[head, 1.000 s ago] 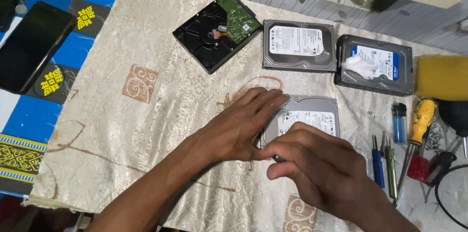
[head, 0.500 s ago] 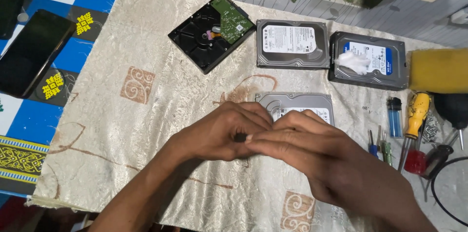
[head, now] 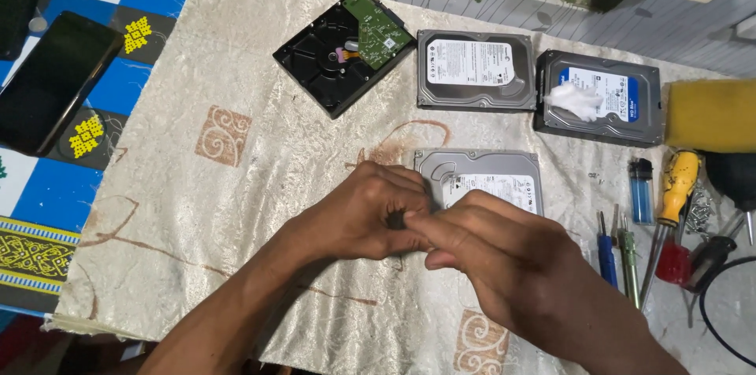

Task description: Unscrewing the casing of a hard drive using a small screwdriver.

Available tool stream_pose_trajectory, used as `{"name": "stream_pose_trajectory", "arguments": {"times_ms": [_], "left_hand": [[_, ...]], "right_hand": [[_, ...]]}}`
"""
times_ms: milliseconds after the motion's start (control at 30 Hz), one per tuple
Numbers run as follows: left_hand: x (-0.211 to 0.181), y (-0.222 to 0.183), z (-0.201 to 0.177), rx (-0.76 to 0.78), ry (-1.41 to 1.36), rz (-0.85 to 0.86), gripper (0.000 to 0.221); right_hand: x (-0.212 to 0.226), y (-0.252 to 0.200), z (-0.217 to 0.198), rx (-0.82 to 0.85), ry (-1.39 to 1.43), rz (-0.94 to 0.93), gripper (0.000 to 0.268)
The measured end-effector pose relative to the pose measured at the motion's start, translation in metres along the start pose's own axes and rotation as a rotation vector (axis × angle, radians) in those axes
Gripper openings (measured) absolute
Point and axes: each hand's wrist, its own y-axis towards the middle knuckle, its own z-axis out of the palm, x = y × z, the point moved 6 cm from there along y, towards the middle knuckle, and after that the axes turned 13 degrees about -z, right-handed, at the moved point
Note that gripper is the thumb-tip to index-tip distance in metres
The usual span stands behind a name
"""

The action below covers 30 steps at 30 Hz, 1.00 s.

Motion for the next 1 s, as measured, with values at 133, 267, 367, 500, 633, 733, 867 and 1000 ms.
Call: {"name": "stream_pose_trajectory", "arguments": {"times_ms": [133, 267, 367, 500, 633, 733, 867, 1000], "left_hand": [[0.004, -0.001, 0.005, -0.019, -0.001, -0.013, 0.020], [0.012, -0.002, 0.008, -0.083, 0.030, -0.003, 0.015], [0.010, 0.000, 0.005, -0.085, 0.024, -0.036, 0.023], [0.005, 0.004, 0.000, -0.034, 0.009, -0.064, 0.024], [0.005, -0.001, -0.001, 0.141, -0.034, -0.071, 0.022], [0.008, -0.001, 0.002, 0.129, -0.045, -0.086, 0.008], [0.012, -0.002, -0.001, 0.058, -0.038, -0.086, 0.008], [0.006, 0.000, -0.002, 0.031, -0.035, -0.076, 0.011]], "right_hand": [[-0.004, -0.002, -0.003, 0.066, 0.110, -0.103, 0.095], [-0.012, 0.001, -0.001, 0.041, 0.073, 0.078, 0.070], [-0.018, -0.002, -0.001, -0.082, -0.173, 0.152, 0.053], [-0.006, 0.005, -0.004, -0.123, -0.258, 0.061, 0.027], [-0.002, 0.011, -0.013, 0.003, -0.057, -0.009, 0.009], [-0.017, 0.001, -0.014, 0.051, 0.286, 0.337, 0.042], [-0.007, 0.003, -0.012, 0.012, 0.048, 0.137, 0.046], [-0.011, -0.003, -0.003, -0.208, -0.228, 0.190, 0.035]]}}
